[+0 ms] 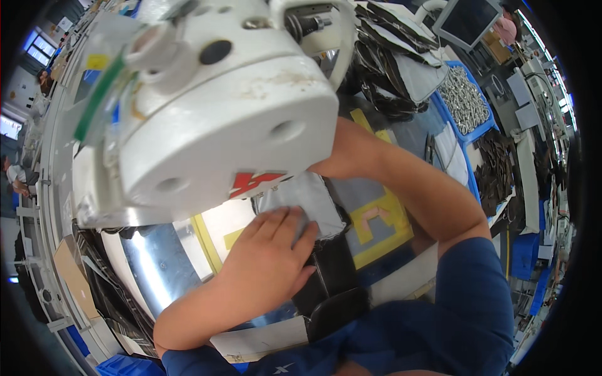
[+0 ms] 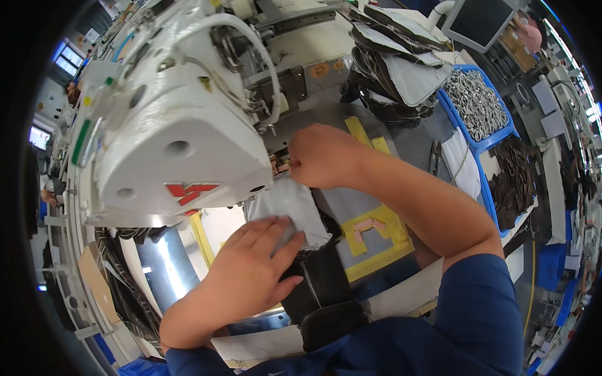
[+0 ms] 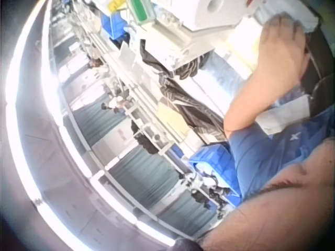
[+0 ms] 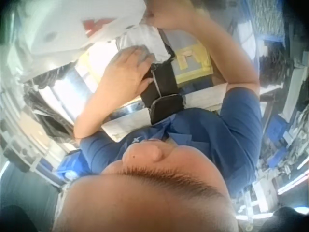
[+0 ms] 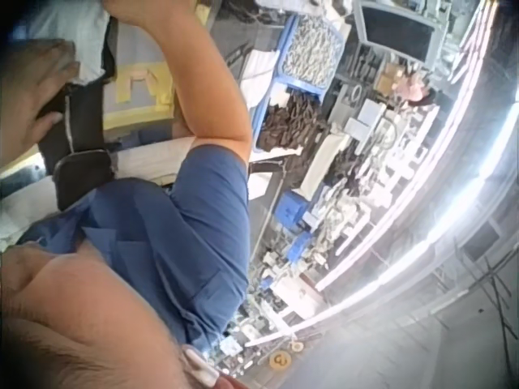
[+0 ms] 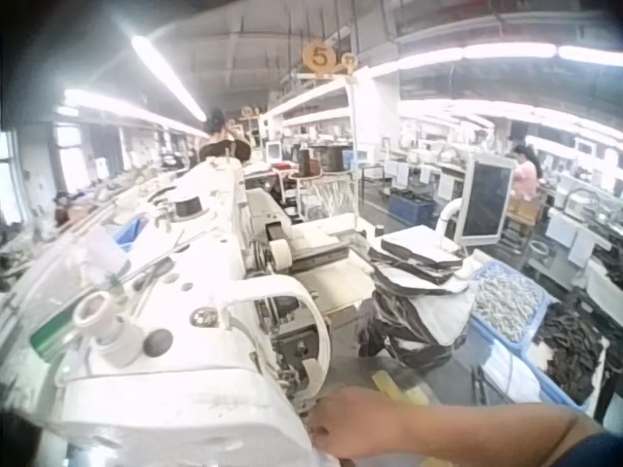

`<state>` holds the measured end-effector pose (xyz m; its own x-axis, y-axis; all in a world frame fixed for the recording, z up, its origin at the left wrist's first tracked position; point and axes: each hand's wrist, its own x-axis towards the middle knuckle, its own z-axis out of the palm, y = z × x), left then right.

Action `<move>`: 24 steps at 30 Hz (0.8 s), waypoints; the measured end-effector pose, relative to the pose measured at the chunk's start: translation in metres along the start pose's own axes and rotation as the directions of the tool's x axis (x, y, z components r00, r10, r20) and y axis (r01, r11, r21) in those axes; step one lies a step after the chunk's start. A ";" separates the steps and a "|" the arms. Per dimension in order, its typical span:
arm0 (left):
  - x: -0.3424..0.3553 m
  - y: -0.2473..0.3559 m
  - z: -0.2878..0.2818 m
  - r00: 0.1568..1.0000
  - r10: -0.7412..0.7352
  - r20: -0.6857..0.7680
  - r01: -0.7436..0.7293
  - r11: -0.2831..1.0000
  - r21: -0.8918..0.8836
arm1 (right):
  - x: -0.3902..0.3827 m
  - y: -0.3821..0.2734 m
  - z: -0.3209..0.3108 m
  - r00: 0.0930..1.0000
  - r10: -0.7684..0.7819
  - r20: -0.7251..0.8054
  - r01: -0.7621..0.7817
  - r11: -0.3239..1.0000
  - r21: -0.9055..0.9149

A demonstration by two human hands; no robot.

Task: The person sews zippers onto small fabric pouches using an industrial sewing machine. They repeatedly align the zipper, feed the pouch under the needle, sew, and trim the thread before moving to the next pouch.

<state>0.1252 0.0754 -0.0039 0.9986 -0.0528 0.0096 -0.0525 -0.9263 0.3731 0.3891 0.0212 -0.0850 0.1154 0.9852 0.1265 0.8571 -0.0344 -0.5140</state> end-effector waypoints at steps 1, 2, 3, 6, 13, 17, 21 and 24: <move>-0.006 0.007 0.001 1.000 0.001 -0.026 -0.001 1.000 0.000 | 0.000 0.000 0.000 1.000 0.002 -0.006 -0.001 1.000 0.008; -0.010 0.013 0.002 0.999 0.003 -0.049 -0.003 1.000 -0.004 | -0.002 0.003 0.002 1.000 0.007 -0.015 -0.006 1.000 0.023; -0.014 0.020 0.001 0.991 0.042 -0.126 -0.042 0.999 -0.001 | -0.005 0.004 0.000 1.000 0.025 -0.011 -0.024 0.999 0.048; -0.041 0.043 0.008 0.921 0.162 -0.353 -0.161 0.986 0.033 | -0.014 -0.012 -0.022 0.994 0.091 0.059 -0.097 0.990 0.105; -0.138 0.096 0.093 0.918 0.325 -0.228 -0.302 0.944 0.131 | -0.061 -0.080 -0.068 0.935 -0.242 0.260 0.243 0.970 0.032; -0.151 0.115 0.116 0.948 0.267 -0.171 -0.232 0.952 0.199 | -0.099 -0.108 -0.054 0.917 -0.128 0.378 0.226 0.947 -0.228; -0.142 0.134 0.125 0.953 0.275 -0.125 -0.233 0.933 0.275 | -0.134 -0.093 -0.056 0.959 -0.137 0.248 0.235 0.876 -0.422; -0.136 0.138 0.133 0.922 0.365 -0.125 -0.309 0.893 0.327 | -0.158 -0.089 -0.093 0.999 0.005 -0.045 -0.021 0.926 -0.377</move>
<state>-0.0195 -0.0954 -0.0772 0.9033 -0.3405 0.2610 -0.3593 -0.9328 0.0265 0.3408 -0.1473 0.0197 0.1419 0.9766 0.1619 0.9805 -0.1161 -0.1586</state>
